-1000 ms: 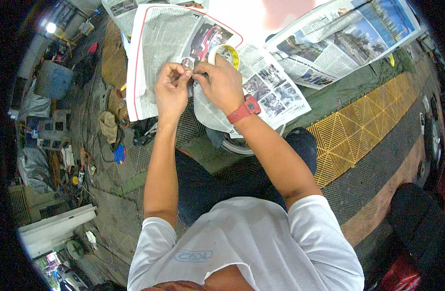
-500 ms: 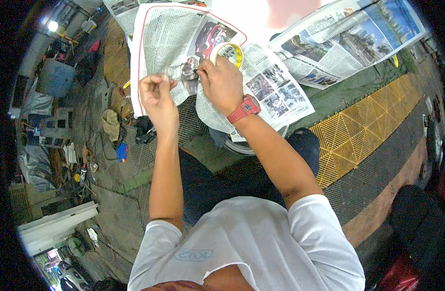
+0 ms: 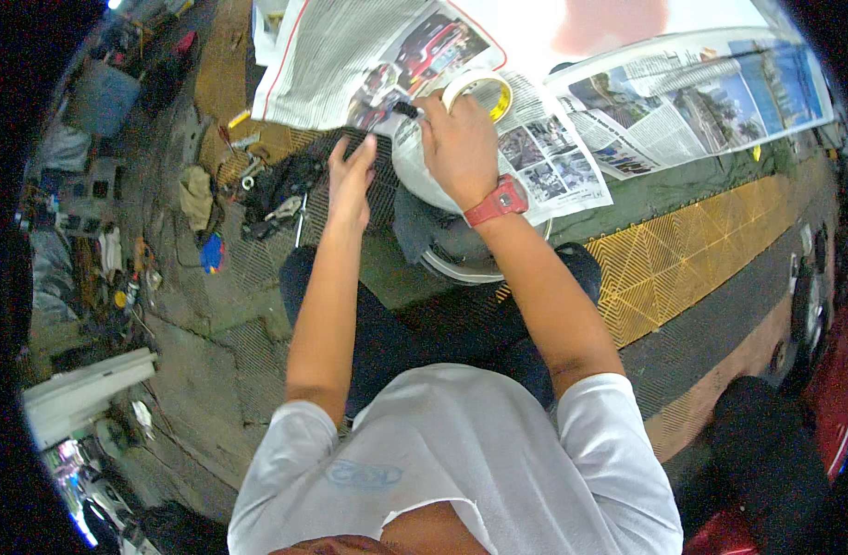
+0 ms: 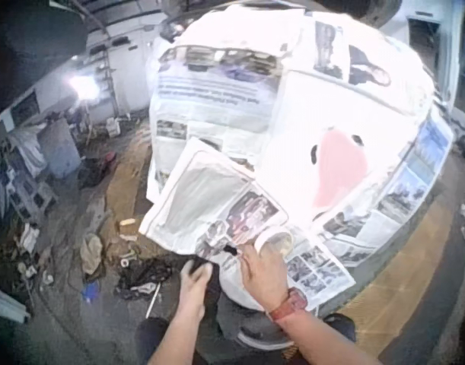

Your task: The person tapes sheets of newspaper onto the front bumper of a white car using masking tape. They smooth the paper and apply tape to secure it in place.

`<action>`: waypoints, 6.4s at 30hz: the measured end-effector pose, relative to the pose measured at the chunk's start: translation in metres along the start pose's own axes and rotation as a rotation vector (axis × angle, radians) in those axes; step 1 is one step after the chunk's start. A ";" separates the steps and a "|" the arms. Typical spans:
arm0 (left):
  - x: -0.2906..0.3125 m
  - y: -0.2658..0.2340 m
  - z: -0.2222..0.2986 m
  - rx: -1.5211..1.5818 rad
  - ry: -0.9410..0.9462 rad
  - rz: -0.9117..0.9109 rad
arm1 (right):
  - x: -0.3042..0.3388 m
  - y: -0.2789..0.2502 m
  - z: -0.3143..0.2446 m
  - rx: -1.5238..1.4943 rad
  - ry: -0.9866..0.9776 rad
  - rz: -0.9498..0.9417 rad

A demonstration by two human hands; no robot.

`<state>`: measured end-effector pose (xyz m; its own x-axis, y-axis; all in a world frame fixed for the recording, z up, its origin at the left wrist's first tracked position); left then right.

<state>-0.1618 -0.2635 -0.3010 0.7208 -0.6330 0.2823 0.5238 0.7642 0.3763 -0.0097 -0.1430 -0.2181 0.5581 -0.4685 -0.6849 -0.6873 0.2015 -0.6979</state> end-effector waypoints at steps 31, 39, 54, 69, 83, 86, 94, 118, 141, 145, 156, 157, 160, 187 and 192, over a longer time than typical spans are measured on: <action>-0.113 0.040 -0.001 -0.927 1.444 -0.491 | 0.020 0.077 0.027 0.505 -0.073 -0.270; -0.110 0.042 -0.013 -0.636 1.438 -0.385 | 0.026 0.081 0.024 0.548 -0.067 -0.283; -0.116 0.055 -0.023 -0.691 1.477 -0.306 | 0.023 0.082 0.016 0.605 0.034 -0.320; -0.113 0.063 -0.025 -0.473 1.118 -0.076 | 0.024 0.077 0.010 0.632 0.039 -0.348; -0.110 0.058 -0.015 -0.349 1.316 -0.203 | 0.025 0.075 0.007 0.504 0.008 -0.265; -0.109 0.057 -0.016 -0.320 1.194 -0.264 | 0.025 0.073 0.006 0.429 0.093 -0.321; -0.106 0.060 -0.009 -0.301 0.953 -0.330 | 0.036 0.064 0.006 -0.158 0.386 -0.340; -0.114 0.032 -0.003 -0.469 0.683 -0.899 | 0.035 0.071 0.014 -0.116 0.197 -0.390; -0.110 0.049 -0.011 -0.253 0.799 -0.494 | 0.020 0.050 0.030 0.021 0.564 -0.674; -0.111 0.054 -0.012 -0.298 0.922 -0.428 | 0.010 0.072 0.037 0.048 0.577 -0.338; -0.114 0.056 -0.020 -0.268 0.940 -0.428 | 0.012 0.094 0.031 0.062 0.792 -0.088; -0.116 0.055 -0.020 -0.282 0.986 -0.418 | 0.011 0.093 0.030 0.054 0.815 -0.112; -0.111 0.057 -0.019 -0.272 0.953 -0.429 | 0.008 0.095 0.034 0.008 0.846 -0.109; -0.115 0.062 -0.026 -0.340 1.095 -0.356 | 0.008 0.104 0.032 0.128 0.834 -0.021; -0.109 0.064 -0.025 -0.423 1.096 -0.191 | 0.010 0.107 0.033 0.129 0.815 0.001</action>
<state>-0.1957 -0.1424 -0.3293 0.5110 -0.4553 -0.7291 0.6250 0.7791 -0.0486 -0.0625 -0.0975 -0.3063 0.0106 -0.9355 -0.3531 -0.6009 0.2763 -0.7500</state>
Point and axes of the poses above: each hand's wrist, its own x-axis away from the middle knuckle, its own y-axis out of the palm, z = x × y, the point moved 2 cm from there along -x, towards the middle knuckle, and after that the axes turned 12 degrees about x, right-handed, at the moved point
